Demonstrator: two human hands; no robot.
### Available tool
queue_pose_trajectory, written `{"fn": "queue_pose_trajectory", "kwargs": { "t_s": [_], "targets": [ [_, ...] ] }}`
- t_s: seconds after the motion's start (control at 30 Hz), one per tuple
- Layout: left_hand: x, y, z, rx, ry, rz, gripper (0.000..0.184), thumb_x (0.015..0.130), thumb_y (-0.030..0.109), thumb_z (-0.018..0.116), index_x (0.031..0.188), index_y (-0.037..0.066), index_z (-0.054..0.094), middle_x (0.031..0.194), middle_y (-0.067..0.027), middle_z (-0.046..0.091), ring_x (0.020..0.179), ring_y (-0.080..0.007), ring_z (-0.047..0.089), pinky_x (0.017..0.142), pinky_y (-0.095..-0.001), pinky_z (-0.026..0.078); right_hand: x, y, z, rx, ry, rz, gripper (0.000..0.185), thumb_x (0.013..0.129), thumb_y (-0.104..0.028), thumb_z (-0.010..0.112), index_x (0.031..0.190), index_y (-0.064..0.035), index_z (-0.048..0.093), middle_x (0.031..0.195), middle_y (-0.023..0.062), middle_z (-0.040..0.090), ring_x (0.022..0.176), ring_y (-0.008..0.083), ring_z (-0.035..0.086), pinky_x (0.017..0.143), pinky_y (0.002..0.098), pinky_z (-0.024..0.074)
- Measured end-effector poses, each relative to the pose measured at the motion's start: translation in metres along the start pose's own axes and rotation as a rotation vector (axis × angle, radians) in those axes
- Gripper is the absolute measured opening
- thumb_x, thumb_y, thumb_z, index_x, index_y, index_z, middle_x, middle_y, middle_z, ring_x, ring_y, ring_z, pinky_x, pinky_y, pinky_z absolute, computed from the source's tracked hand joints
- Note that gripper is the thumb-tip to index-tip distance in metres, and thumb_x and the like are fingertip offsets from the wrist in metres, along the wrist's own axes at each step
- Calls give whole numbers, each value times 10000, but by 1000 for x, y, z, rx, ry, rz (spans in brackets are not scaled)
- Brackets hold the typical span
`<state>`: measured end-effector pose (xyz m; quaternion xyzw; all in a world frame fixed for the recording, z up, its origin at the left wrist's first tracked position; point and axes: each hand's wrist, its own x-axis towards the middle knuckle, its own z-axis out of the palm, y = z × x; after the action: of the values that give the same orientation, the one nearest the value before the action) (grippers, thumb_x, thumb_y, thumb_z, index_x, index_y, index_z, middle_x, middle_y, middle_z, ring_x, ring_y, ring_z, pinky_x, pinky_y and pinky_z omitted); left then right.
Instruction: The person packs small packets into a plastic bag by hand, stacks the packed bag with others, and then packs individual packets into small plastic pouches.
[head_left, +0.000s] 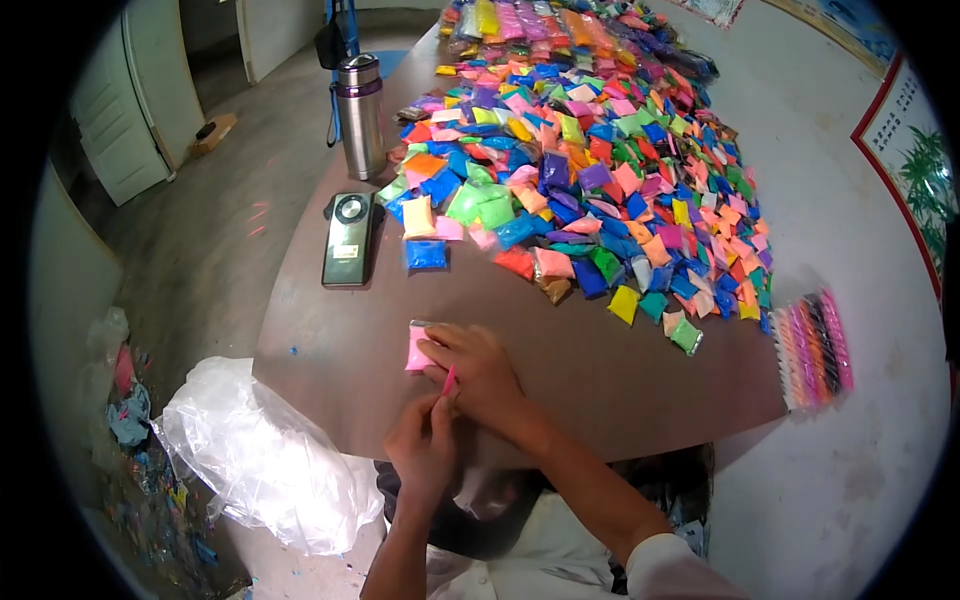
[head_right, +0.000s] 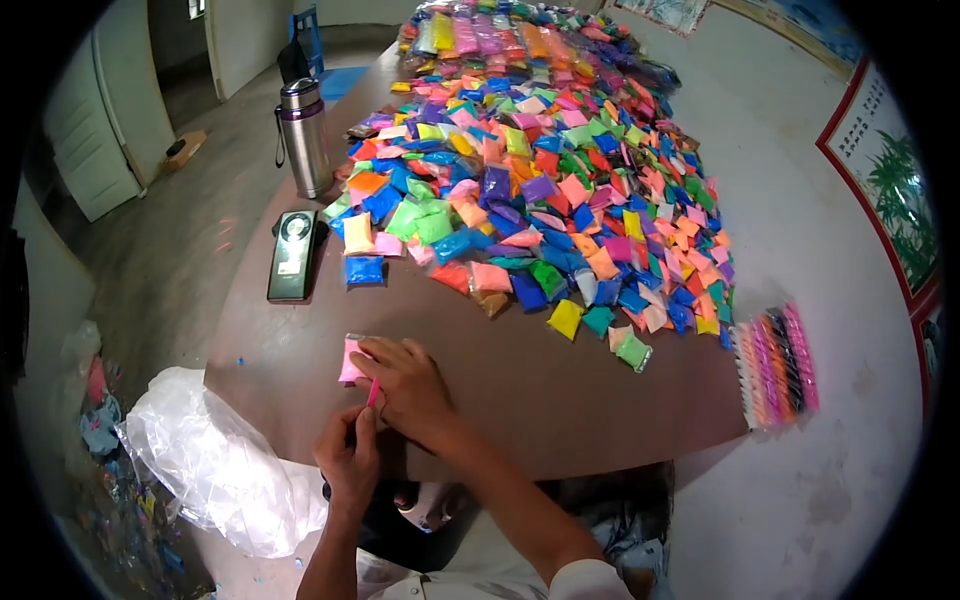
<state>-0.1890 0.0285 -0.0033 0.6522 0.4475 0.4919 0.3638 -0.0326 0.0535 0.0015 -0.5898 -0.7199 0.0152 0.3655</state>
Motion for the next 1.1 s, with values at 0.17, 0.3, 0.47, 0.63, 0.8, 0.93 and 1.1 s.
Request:
{"fn": "queue_pose_trajectory", "kwargs": {
  "t_s": [0.17,0.3,0.47,0.63,0.8,0.93,1.1],
  "targets": [
    [-1,-3,2,89,-6,-50,117,979,144,767,984,27,775,887,-139,776,772,-286,761,738,-390,592,1,1,4,20,-23,28,356,932,-187,745,1263,-65,702,1352,136,676,1267,320,627,1066,475,445],
    [-1,-9,4,147,7,93,77,986,68,754,967,-6,740,824,-126,750,710,-200,713,667,-339,556,-2,2,3,72,-132,117,370,1005,-246,700,1352,-119,684,1457,103,630,1394,285,558,1171,542,375],
    [-2,-4,6,182,-9,64,80,995,73,748,995,-6,740,830,-129,757,715,-206,722,674,-337,562,-2,-1,-3,99,-108,128,401,993,-223,713,1373,-101,670,1469,118,623,1414,295,547,1184,542,366],
    [-3,2,3,116,-47,-147,210,997,240,730,1031,41,786,959,-169,776,867,-349,764,821,-430,590,-4,3,-2,187,-10,168,428,951,-178,744,1359,-74,664,1456,140,626,1391,328,565,1176,540,385],
    [-4,-8,4,183,-43,-44,152,1001,163,743,1011,12,758,872,-145,755,776,-261,727,731,-377,567,-3,0,3,192,90,181,365,939,-118,724,1297,-57,689,1389,147,665,1298,353,629,1125,491,463],
    [-7,-12,5,136,11,0,110,1009,94,747,992,-13,731,794,-134,733,687,-186,692,646,-333,540,-5,4,10,211,203,302,276,955,-111,703,1221,-37,714,1306,149,697,1208,358,671,1042,463,529],
    [-3,-10,4,142,22,100,87,1001,82,745,980,0,726,813,-139,731,673,-237,699,637,-353,539,1,4,6,156,206,216,257,926,-29,700,1181,-18,725,1242,183,717,1121,386,704,981,443,553]
  ]
}}
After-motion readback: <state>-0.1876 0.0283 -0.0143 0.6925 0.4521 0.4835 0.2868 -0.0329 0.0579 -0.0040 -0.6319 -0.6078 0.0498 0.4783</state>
